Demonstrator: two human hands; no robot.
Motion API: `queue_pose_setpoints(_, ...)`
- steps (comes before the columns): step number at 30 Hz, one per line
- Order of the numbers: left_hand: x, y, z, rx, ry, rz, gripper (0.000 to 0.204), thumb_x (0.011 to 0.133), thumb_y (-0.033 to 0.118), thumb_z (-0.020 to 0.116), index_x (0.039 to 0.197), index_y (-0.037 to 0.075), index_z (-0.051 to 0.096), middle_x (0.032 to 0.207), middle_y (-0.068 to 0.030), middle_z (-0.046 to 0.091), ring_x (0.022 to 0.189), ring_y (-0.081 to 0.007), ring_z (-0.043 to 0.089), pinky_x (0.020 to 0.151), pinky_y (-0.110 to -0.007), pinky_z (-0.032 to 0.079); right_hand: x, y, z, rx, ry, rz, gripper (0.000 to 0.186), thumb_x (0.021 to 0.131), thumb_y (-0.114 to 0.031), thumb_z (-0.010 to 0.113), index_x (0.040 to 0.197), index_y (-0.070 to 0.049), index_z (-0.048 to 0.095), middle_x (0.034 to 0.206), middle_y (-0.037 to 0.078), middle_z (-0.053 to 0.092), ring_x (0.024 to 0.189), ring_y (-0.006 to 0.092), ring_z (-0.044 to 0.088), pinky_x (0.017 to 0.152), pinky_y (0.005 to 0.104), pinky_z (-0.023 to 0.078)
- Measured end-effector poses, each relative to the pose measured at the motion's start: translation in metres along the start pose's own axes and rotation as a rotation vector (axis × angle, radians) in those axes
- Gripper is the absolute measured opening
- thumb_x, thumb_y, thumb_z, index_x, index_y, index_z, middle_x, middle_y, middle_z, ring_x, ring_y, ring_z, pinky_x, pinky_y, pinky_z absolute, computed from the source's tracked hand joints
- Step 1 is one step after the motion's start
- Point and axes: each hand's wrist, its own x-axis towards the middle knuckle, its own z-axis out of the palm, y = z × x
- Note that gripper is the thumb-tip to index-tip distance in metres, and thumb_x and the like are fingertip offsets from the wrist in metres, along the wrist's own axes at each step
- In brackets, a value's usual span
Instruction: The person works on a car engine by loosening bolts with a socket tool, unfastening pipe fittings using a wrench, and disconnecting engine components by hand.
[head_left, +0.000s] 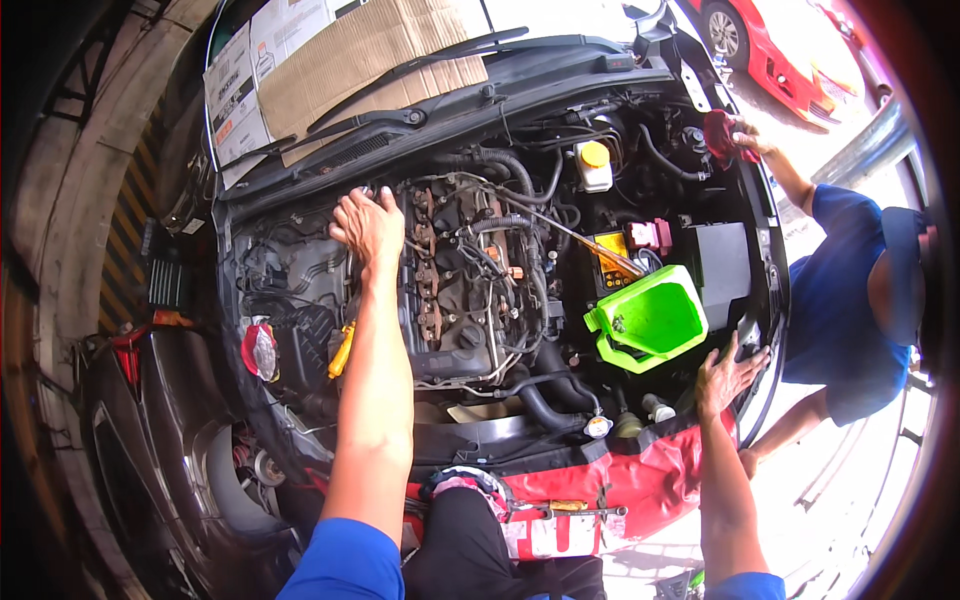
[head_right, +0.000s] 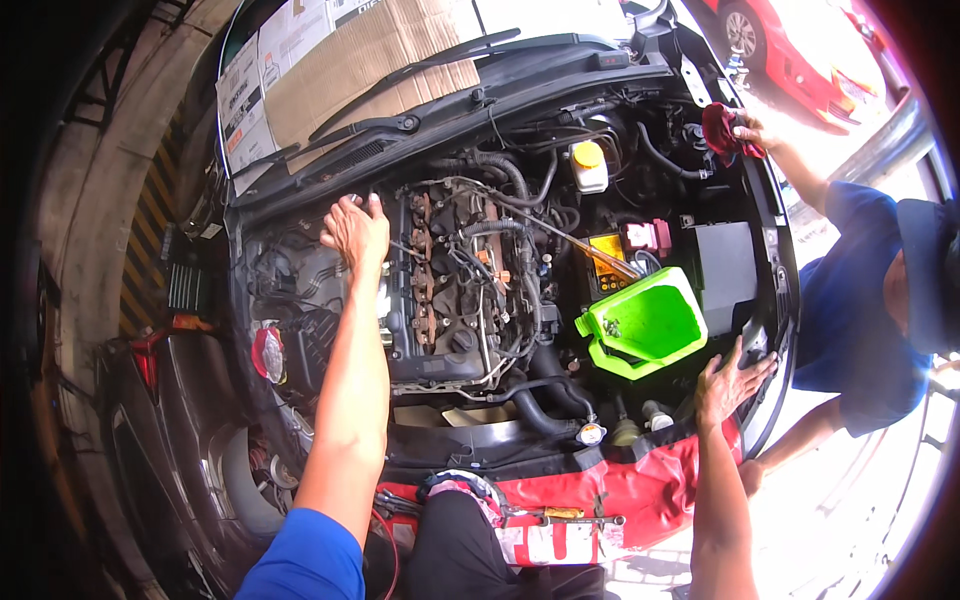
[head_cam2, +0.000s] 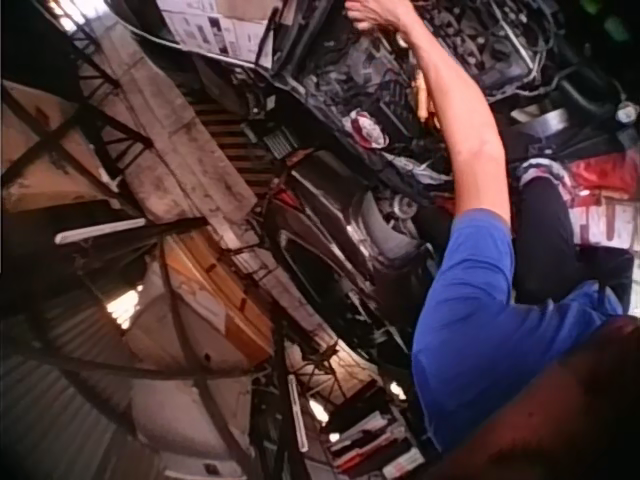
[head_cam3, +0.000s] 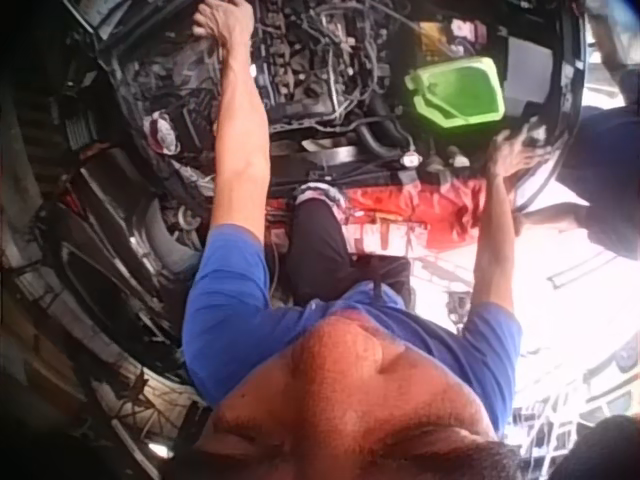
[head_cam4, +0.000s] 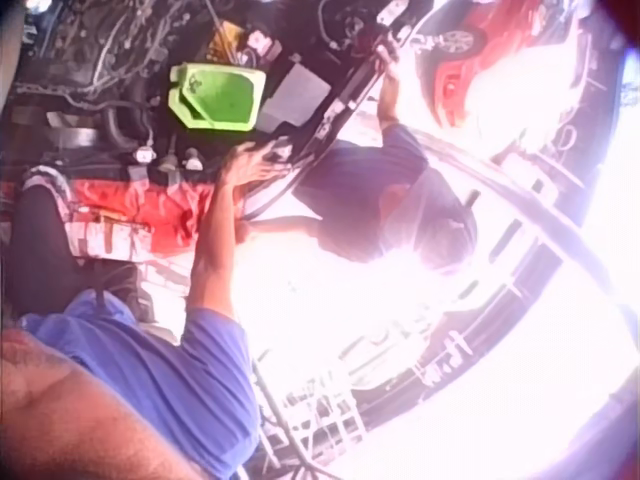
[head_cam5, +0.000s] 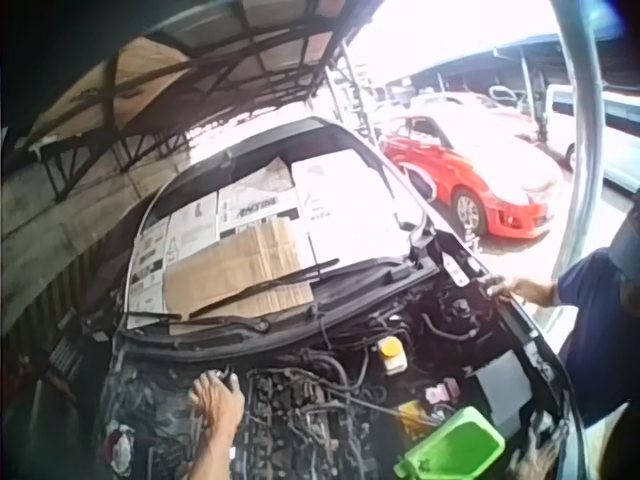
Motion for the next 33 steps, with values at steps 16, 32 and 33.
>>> queue_pose_setpoints(16, 0.018, -0.035, 0.006, -0.257, 0.157, 0.302, 0.029, 0.096, 0.033, 0.07, 0.079, 0.011, 0.065, 0.084, -0.0025, 0.07, 0.092, -0.0248, 0.064, 0.097, -0.049, 0.033, 0.0, 0.007, 0.012, -0.103, -0.013, -0.023, 0.068, 0.102, -0.031, 0.066, 0.164, -0.038, 0.04, 0.175, 0.032, 0.008, 0.163, 0.0511, 0.009, 0.13, 0.0592, 0.019)
queue_pose_setpoints(32, 0.083, -0.047, -0.109, -0.493, -0.493, 0.334, 0.015, 0.103, -0.003, 0.053, 0.114, 0.0, 0.063, 0.099, -0.018, 0.073, 0.091, -0.0312, 0.073, 0.078, -0.041, 0.055, 0.0, 0.002, 0.002, -0.033, 0.012, -0.002, 0.072, 0.098, -0.029, 0.071, 0.164, -0.035, 0.042, 0.176, 0.029, 0.007, 0.163, 0.0488, 0.009, 0.13, 0.0571, 0.02)
queue_pose_setpoints(33, 0.083, -0.048, -0.101, -0.517, -0.476, 0.335, 0.013, 0.104, -0.001, 0.054, 0.114, 0.0, 0.063, 0.1, -0.0182, 0.073, 0.091, -0.032, 0.073, 0.079, -0.041, 0.055, 0.0, 0.001, 0.003, -0.025, 0.014, -0.006, 0.072, 0.098, -0.028, 0.071, 0.164, -0.035, 0.043, 0.176, 0.03, 0.008, 0.163, 0.049, 0.009, 0.13, 0.0574, 0.021)
